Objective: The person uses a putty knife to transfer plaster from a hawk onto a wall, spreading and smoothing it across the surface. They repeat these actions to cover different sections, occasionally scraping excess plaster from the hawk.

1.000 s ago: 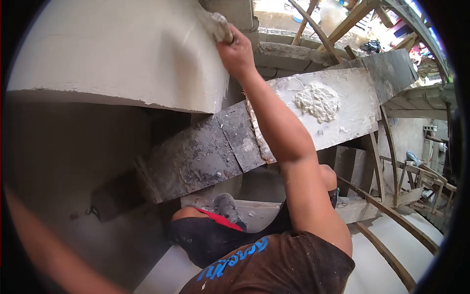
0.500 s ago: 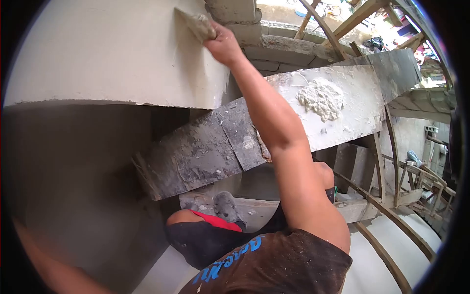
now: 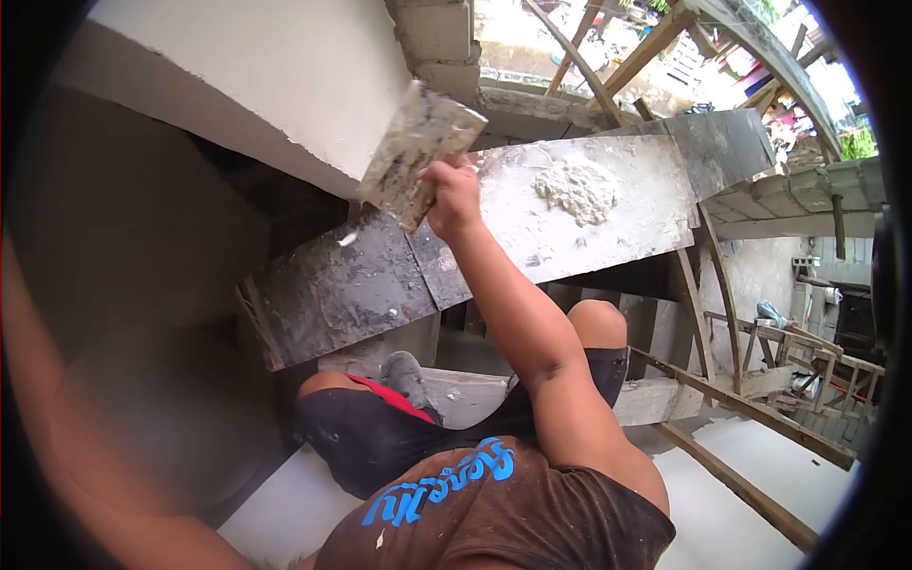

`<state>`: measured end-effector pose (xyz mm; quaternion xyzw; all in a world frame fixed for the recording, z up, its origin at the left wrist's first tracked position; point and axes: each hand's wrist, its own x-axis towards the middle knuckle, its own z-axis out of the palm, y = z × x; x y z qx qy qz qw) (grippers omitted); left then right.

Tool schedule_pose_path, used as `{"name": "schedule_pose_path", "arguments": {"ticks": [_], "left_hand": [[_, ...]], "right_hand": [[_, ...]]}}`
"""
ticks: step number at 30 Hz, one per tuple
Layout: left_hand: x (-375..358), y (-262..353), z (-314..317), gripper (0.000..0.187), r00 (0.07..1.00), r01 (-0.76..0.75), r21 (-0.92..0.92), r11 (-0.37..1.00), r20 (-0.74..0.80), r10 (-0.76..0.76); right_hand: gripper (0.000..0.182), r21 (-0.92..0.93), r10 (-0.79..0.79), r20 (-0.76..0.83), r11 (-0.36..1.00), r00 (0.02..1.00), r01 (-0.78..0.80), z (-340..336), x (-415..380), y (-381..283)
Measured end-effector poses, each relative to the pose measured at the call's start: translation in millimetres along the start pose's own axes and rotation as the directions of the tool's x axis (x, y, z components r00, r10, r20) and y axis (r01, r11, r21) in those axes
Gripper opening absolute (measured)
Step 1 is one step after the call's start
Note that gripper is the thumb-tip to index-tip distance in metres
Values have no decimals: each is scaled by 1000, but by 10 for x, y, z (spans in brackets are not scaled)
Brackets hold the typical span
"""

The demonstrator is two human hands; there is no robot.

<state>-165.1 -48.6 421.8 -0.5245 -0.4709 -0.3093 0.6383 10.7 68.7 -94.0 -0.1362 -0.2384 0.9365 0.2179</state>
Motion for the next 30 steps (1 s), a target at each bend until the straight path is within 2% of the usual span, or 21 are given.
{"name": "schedule_pose_path", "arguments": {"ticks": [2,3,4,6,7,9,11,13,14,15,16,17,18,19,21,23,24,25,27,28,30], "left_hand": [[-187,222,-145,42,984,111,-75,991,145,-99],[-357,433,-245,42,947,235,-127,964,253,-198],[-609,704,-359,42,839,456,-184,871,416,-352],[-1413,1202,-791,30,427,854,-60,517,649,-630],[-1672,1789,-798,23,254,946,-16,324,657,-710],[-2193,2261,-1002,22,-104,954,265,139,729,-676],[-2697,2501,-1167,19,-309,914,401,53,777,-548],[-2872,2662,-1206,22,-596,803,547,-237,717,-361],[-2937,2711,-1184,22,-589,808,537,-242,725,-357],[-2979,2748,-1164,24,-662,744,574,-342,701,-265],[-3004,2770,-1164,26,-724,663,613,-430,670,-163],[-3006,2783,-1155,26,-720,668,609,-428,675,-163],[-2999,2784,-1140,26,-711,652,589,-476,694,-115],[-2982,2772,-1121,27,-697,636,569,-522,713,-72],[-2911,2755,-1108,26,-692,619,553,-557,720,-53],[-2893,2713,-1122,25,-683,605,533,-592,730,-41],[-2944,2710,-1164,25,-655,608,500,-617,755,-33],[-2971,2728,-1203,27,-627,605,469,-643,779,-22],[-3120,2799,-1245,25,-585,646,376,-665,802,-115],[-3155,2768,-1301,24,-591,643,393,-657,801,-99],[-3047,2746,-1345,23,-602,638,420,-645,795,-78]], "right_hand": [[57,91,-63,-73,993,995,69,-70,-73,-324],[59,110,-103,-100,987,990,114,-104,-99,-495],[59,118,-170,-89,976,981,180,-138,-107,-660],[55,145,-258,-70,953,964,266,-151,-165,-961],[52,158,-287,-63,943,956,294,-138,-226,-1095],[48,108,-398,-84,908,914,405,-132,-311,-1284],[57,18,-462,-22,887,887,462,-180,-389,-1371],[60,-125,-552,-30,829,833,545,-59,-526,-1486],[58,-109,-544,-66,837,836,536,24,-613,-1507],[58,-115,-550,-59,833,833,542,20,-660,-1507],[55,-201,-541,44,819,840,538,-6,-709,-1479],[51,-283,-520,144,794,842,538,-6,-767,-1454],[22,-266,-511,261,777,819,570,69,-860,-1442],[29,-256,-470,313,795,825,550,165,-939,-1405],[34,-456,-464,655,386,596,802,315,-1004,-1438],[43,-483,-194,851,73,487,873,363,-1138,-1533],[51,-441,-140,889,0,436,898,297,-1127,-1444],[56,-483,-58,874,10,483,876,266,-1202,-1426],[60,-468,3,883,-63,469,881,235,-1276,-1361],[47,-433,-10,901,-118,435,894,246,-1307,-1328],[55,-413,32,906,-138,421,900,204,-1324,-1248]]}}
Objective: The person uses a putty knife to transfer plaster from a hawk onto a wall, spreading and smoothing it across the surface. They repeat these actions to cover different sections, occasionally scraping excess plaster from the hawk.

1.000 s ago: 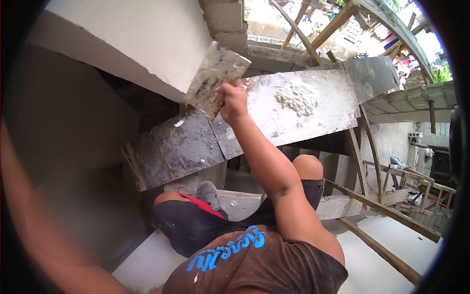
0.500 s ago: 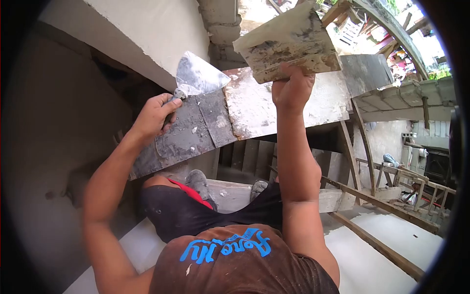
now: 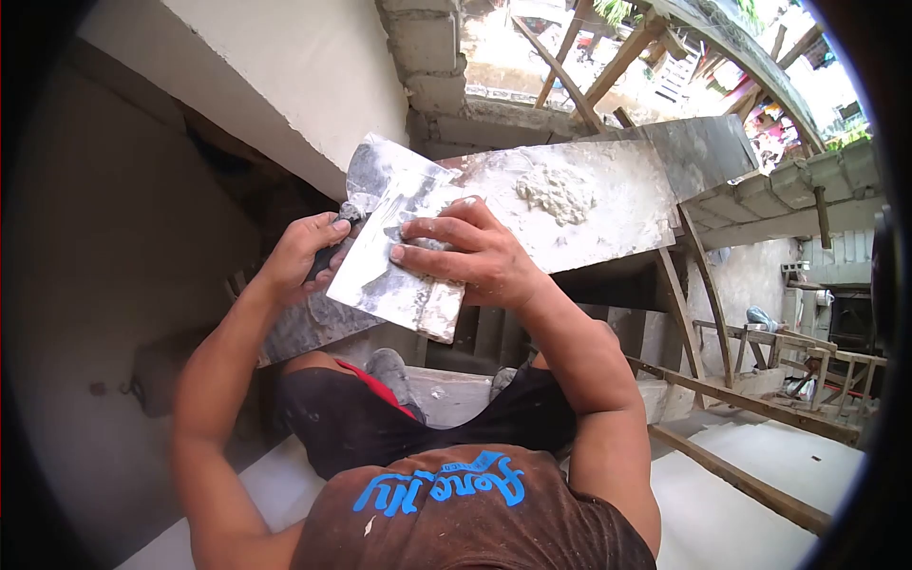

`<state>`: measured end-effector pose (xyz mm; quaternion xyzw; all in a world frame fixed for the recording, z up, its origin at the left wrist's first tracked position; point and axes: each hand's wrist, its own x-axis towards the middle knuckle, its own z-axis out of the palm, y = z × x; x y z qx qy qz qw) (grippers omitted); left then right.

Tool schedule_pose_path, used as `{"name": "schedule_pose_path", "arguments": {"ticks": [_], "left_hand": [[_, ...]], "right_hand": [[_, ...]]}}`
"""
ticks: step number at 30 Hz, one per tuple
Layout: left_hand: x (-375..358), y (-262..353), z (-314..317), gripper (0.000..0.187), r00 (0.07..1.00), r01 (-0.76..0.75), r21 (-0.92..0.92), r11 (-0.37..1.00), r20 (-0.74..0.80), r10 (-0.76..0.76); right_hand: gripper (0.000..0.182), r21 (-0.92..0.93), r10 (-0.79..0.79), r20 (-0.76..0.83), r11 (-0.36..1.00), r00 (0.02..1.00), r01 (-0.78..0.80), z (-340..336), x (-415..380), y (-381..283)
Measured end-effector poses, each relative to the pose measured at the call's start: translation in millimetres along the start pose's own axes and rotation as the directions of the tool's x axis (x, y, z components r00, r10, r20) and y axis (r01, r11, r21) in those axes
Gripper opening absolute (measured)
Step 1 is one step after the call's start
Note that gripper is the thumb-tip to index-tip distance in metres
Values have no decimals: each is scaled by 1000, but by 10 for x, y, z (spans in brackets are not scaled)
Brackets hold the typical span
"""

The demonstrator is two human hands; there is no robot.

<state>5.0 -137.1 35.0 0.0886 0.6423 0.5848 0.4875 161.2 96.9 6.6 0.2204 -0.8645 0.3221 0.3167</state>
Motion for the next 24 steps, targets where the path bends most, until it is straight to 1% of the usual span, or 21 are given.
{"name": "schedule_pose_path", "arguments": {"ticks": [3,5,7,8,9,11,12,13,15,16,17,18,19,20,21,22,23,24], "left_hand": [[-92,23,24,23,1000,6,-6,1000,0,-6],[-177,49,35,23,1000,30,79,996,2,-31],[-231,0,9,25,998,41,79,996,42,-45],[-256,-26,12,25,1000,17,99,995,24,-20],[-276,-32,21,26,1000,-10,119,993,7,9],[-339,-31,50,27,1000,-28,118,993,13,26],[-365,-37,57,27,999,-48,102,994,19,47],[-397,-47,55,27,998,-67,85,994,25,65],[-420,-99,39,28,996,-84,82,993,43,80],[-434,-89,59,28,990,-140,49,989,33,138],[-445,-71,77,27,980,-196,18,980,20,196],[-434,-49,84,25,950,-311,45,949,51,309],[-411,-48,118,25,947,-320,55,946,58,317],[-387,-66,163,23,889,-443,236,865,-3,457],[-363,-87,162,21,801,-531,417,738,-37,598],[-327,-150,83,21,799,-516,457,725,-49,599],[-261,-160,73,21,789,-523,471,710,-48,613],[-210,-189,125,24,614,-598,678,427,44,788]], "right_hand": [[60,-45,-17,20,999,1000,17,141,-50,27],[62,-85,-20,20,996,1000,21,172,-93,108],[66,-141,53,41,989,998,-46,173,-124,225],[70,-87,131,35,988,991,-128,137,-120,228],[69,-83,176,37,981,984,-173,106,-121,272],[68,-58,217,-33,974,976,-219,92,-149,370],[67,-11,231,-72,973,970,-233,86,-160,418],[65,-21,224,-96,974,970,-227,64,-171,463],[64,80,318,-160,948,935,-309,115,-265,618],[59,110,358,-251,934,899,-340,193,-314,699],[59,106,354,-265,935,897,-338,287,-389,780],[50,409,598,-201,771,776,-489,388,-466,866],[42,657,778,-55,500,626,-564,471,-520,942],[32,767,839,-7,353,544,-536,527,-542,969],[24,853,882,58,200,468,-483,602,-562,995],[18,908,905,129,57,405,-416,778,-658,1094],[16,936,917,229,-114,326,-334,799,-625,1019],[16,927,897,328,-244,297,-286,784,-571,916]]}}
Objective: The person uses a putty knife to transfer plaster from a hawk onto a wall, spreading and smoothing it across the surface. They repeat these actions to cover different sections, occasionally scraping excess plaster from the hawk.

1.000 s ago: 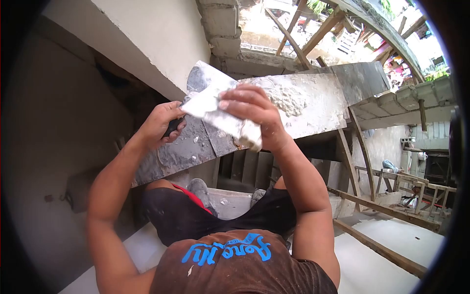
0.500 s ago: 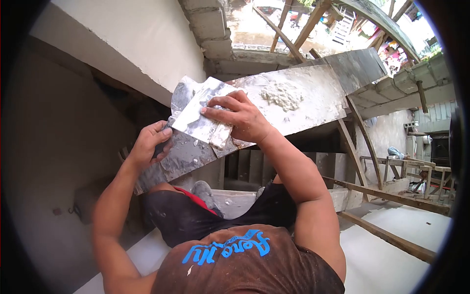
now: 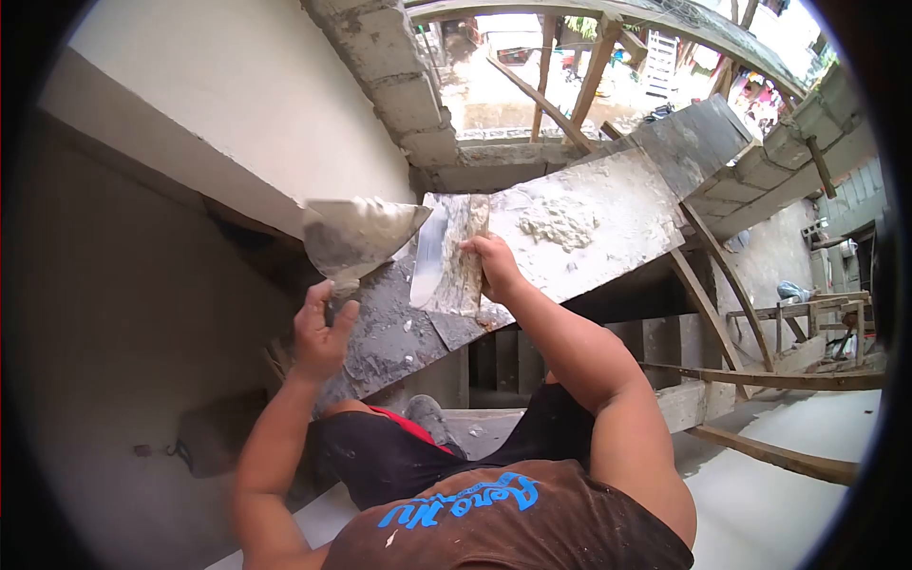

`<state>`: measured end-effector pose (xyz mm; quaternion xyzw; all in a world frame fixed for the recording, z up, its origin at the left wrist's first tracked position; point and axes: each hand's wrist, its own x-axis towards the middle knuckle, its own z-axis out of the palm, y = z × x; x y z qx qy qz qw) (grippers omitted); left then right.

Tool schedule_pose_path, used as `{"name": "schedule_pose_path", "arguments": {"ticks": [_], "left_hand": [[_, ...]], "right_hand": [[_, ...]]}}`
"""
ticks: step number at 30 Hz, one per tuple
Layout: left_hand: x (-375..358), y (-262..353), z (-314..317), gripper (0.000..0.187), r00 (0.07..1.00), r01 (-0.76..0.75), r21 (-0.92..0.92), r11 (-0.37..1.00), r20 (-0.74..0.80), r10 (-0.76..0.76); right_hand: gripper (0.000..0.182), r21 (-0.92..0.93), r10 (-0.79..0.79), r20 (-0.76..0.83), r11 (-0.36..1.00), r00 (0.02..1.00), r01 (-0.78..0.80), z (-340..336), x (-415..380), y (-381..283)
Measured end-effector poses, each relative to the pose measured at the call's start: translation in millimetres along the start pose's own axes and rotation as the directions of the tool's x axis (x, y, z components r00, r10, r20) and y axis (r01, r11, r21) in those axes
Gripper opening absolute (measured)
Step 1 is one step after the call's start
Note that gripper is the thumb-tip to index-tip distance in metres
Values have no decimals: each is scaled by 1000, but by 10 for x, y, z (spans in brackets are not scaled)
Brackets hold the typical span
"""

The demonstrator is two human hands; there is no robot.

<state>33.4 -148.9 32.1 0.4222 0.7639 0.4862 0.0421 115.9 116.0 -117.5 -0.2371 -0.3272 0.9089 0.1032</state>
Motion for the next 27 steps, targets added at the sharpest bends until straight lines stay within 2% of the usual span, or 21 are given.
{"name": "schedule_pose_path", "arguments": {"ticks": [1,2,4,5,8,12,16,17,19,21,22,24,25,26,27], "left_hand": [[9,-9,60,28,966,-240,254,937,-32,256],[34,-24,91,28,966,-241,266,933,-27,257],[92,-79,149,37,918,-391,361,847,80,389],[91,-136,161,37,920,-386,364,848,81,384],[35,-296,179,54,842,-526,572,629,251,477],[53,-408,91,51,836,-524,659,539,278,472],[40,-497,-72,52,897,-406,753,517,221,382],[29,-524,-111,52,915,-368,780,506,207,346],[-41,-567,-189,50,929,-349,802,485,229,290],[-151,-661,-226,40,983,-183,737,651,114,147],[-189,-697,-266,40,982,-188,733,654,123,145],[-214,-647,-341,33,983,-49,626,778,-110,150],[-204,-591,-399,31,973,56,596,801,-212,89],[-149,-564,-462,30,953,88,532,842,-291,85],[-162,-637,-537,28,899,230,185,955,-416,-136]], "right_hand": [[16,88,109,7,990,994,-109,81,-70,-9],[16,97,111,17,989,994,-112,145,-112,10],[19,193,240,110,947,964,-258,224,-187,41],[19,194,246,113,945,963,-265,272,-233,22],[23,323,234,269,892,934,-316,340,-318,-3],[23,303,212,252,910,944,-285,247,-335,-80],[28,352,174,235,902,956,-250,214,-378,-296],[46,412,94,412,868,906,-277,143,-340,-352],[47,433,3,351,886,936,-165,73,-301,-429],[46,452,-35,380,879,924,-153,71,-299,-567],[42,459,-69,310,884,948,-86,72,-276,-601],[37,452,-115,223,892,968,2,77,-264,-652],[37,449,-120,207,893,971,15,56,-200,-603],[34,445,-110,132,895,985,40,-27,-96,-530],[31,434,-106,50,898,993,74,-113,-31,-485]]}}
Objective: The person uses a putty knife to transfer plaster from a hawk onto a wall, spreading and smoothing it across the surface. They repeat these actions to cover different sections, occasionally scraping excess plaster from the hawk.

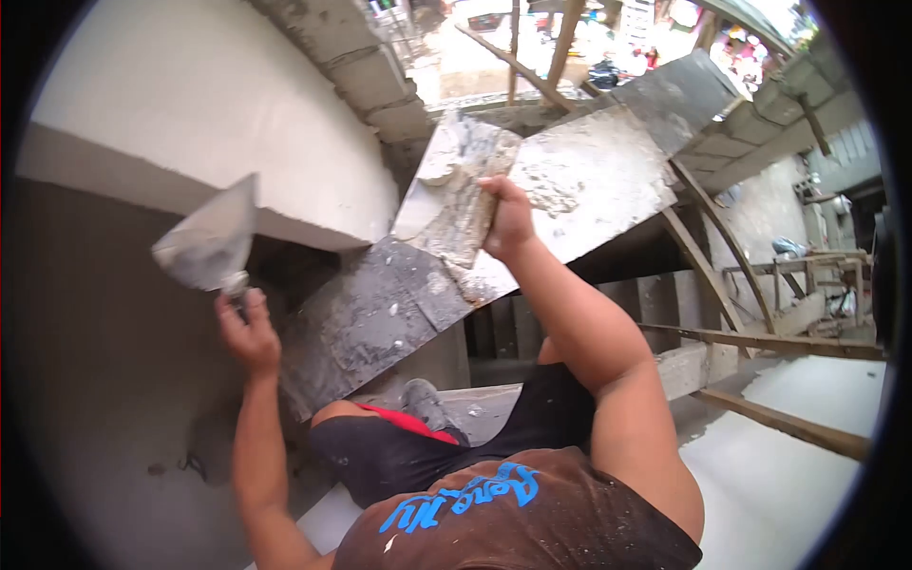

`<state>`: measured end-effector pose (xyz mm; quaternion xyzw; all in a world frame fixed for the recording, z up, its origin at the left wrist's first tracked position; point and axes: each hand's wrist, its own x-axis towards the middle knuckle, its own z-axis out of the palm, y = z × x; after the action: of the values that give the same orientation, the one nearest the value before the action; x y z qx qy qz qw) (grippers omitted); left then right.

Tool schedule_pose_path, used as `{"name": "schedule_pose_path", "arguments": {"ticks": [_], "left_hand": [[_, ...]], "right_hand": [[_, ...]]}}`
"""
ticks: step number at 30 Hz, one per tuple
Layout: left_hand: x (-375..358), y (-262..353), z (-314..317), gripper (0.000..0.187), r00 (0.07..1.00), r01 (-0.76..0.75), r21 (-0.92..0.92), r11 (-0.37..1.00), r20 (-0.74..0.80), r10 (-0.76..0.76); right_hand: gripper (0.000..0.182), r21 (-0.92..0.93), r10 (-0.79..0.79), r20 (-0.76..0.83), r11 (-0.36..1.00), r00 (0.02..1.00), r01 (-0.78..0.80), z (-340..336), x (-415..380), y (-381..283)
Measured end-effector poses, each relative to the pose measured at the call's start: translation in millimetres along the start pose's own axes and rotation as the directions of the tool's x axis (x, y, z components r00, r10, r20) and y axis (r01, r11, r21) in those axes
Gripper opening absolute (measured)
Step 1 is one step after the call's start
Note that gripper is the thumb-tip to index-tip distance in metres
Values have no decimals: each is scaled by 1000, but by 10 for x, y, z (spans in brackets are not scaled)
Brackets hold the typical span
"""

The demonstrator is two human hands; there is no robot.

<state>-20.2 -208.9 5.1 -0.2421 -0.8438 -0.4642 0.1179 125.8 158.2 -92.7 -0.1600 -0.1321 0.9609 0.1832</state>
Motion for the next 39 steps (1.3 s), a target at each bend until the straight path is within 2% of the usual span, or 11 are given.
{"name": "schedule_pose_path", "arguments": {"ticks": [1,5,12,16,20,26,28,30,32,35,39], "left_hand": [[75,172,28,26,999,-36,-250,967,-49,24],[491,627,-273,29,971,-208,-333,920,-181,154],[987,1348,-838,32,913,-325,-324,888,-350,207],[965,1653,-1173,33,946,-289,-230,929,-217,241],[666,2070,-1449,27,989,-43,-179,983,-150,15],[532,2718,-1912,18,974,205,-72,976,-85,-211],[526,2978,-2067,17,963,241,-107,965,-95,-251],[501,3230,-2241,18,904,404,-212,890,-55,-424],[596,3456,-2397,17,859,491,-219,843,-44,-511],[465,3648,-2755,17,762,612,-310,727,-13,-647],[476,4088,-3099,20,589,711,-417,566,-86,-803]], "right_hand": [[27,5,-2,-43,1000,999,2,-23,29,19],[20,-3,-17,-120,1000,993,16,-49,87,40],[16,-12,-19,-159,1000,987,18,-104,-25,100],[24,-35,-135,-305,991,943,131,-102,-411,259],[44,-58,-87,-389,996,917,70,21,-1305,323],[33,-175,-59,-580,983,813,-54,552,-2288,11],[28,-183,-16,-537,978,844,-98,882,-2443,-169],[24,-234,-16,-519,964,855,-124,1524,-2469,-391],[30,-472,-59,-422,866,905,-164,1171,-2292,-375],[26,-367,96,-416,892,904,-264,2216,-2072,-661],[30,-353,132,-300,905,945,-238,3037,-1664,-760]]}}
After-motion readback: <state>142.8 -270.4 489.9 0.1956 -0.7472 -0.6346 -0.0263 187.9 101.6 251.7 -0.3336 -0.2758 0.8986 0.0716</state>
